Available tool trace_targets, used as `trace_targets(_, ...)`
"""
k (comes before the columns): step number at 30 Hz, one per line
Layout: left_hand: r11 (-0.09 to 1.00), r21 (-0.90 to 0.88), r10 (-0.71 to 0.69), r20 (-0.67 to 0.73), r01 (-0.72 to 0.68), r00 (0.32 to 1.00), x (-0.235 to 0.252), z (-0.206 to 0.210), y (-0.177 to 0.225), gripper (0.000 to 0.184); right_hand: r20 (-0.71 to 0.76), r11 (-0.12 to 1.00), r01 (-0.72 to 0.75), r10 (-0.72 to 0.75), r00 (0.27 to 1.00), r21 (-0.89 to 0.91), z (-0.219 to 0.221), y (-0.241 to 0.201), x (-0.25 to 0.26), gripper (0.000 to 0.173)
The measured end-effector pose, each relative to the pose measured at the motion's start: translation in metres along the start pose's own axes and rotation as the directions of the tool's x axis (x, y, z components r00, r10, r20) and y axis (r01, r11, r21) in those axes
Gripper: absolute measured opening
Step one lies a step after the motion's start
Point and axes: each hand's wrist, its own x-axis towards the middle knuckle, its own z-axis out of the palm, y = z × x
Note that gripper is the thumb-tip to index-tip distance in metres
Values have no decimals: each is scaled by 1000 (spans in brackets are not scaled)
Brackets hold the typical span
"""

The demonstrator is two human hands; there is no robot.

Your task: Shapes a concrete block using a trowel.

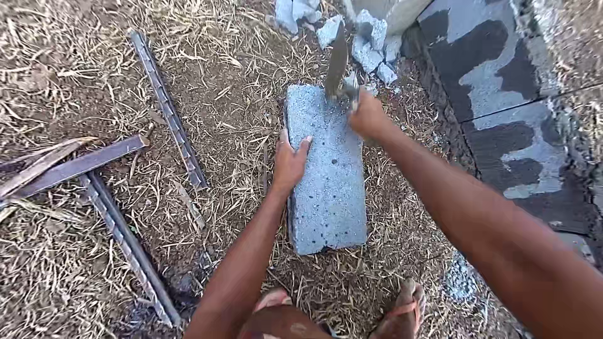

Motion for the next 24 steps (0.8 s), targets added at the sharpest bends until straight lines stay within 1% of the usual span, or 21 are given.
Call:
trace_targets(2, 1000, 2, 11, -3, -11, 1000, 2, 1, 1, 84, 60, 1000, -26, 26, 998, 1, 5, 13, -28, 54)
trace_targets(3, 1000, 1, 12, -3, -12, 1000, 1, 2, 0, 84, 94, 999, -33, 36, 995, -27, 2, 18, -38, 52)
trace_targets(5, 1000, -6, 18, -3, -18, 1000, 2, 2, 1, 85, 133, 997, -27, 37, 990, -75, -7, 19, -43, 50)
trace_targets(6, 1000, -3, 20, -3, -20, 1000, 2, 2, 2, 85, 135, 996, -30, 41, 990, -83, -9, 16, -41, 50)
trace_targets(8, 1000, 7, 28, -7, -28, 1000, 3, 2, 1, 85, 86, 997, -50, 54, 995, -53, 0, 14, -45, 50)
trace_targets(9, 1000, 8, 27, -7, -27, 1000, 3, 2, 1, 86, 53, 998, -58, 58, 997, -16, 11, 16, -58, 51)
trace_targets(11, 1000, 15, 26, -6, -26, 1000, 1, 1, 0, 88, 1, 998, -35, 35, 999, 52, 37, 30, -115, 54)
trace_targets(12, 999, 22, 31, -8, -31, 999, 0, 2, -1, 88, -1, 998, -45, 45, 999, 36, 47, 35, -143, 52)
trace_targets(14, 998, 26, 55, -22, -55, 998, 2, 1, 1, 87, 73, 994, -82, 88, 994, -73, 48, 36, -162, 46)
trace_targets(15, 998, 20, 63, -20, -63, 998, 2, 2, 1, 86, 110, 992, -71, 83, 990, -106, 41, 37, -160, 44)
trace_targets(16, 998, 12, 64, -17, -64, 998, 3, 2, 1, 85, 118, 993, -39, 53, 992, -111, 35, 39, -152, 44)
trace_targets(19, 999, 3, 50, -10, -50, 999, 2, 1, -1, 85, 92, 990, -8, 22, 996, -142, 13, 25, -101, 50)
trace_targets(21, 998, -5, 56, -7, -56, 998, 2, 0, 1, 84, 46, 992, -10, 16, 999, -126, 9, 15, -74, 52)
trace_targets(22, 998, -7, 65, -9, -65, 998, 4, 0, 3, 83, 23, 995, -19, 22, 1000, -100, 12, 14, -71, 53)
trace_targets(23, 998, -9, 66, -11, -66, 998, 4, 1, 3, 83, 4, 997, -32, 32, 999, -72, 20, 17, -78, 55)
trace_targets(24, 998, -11, 60, -10, -60, 998, 3, 1, 2, 84, -3, 998, -45, 45, 999, -39, 32, 22, -98, 58)
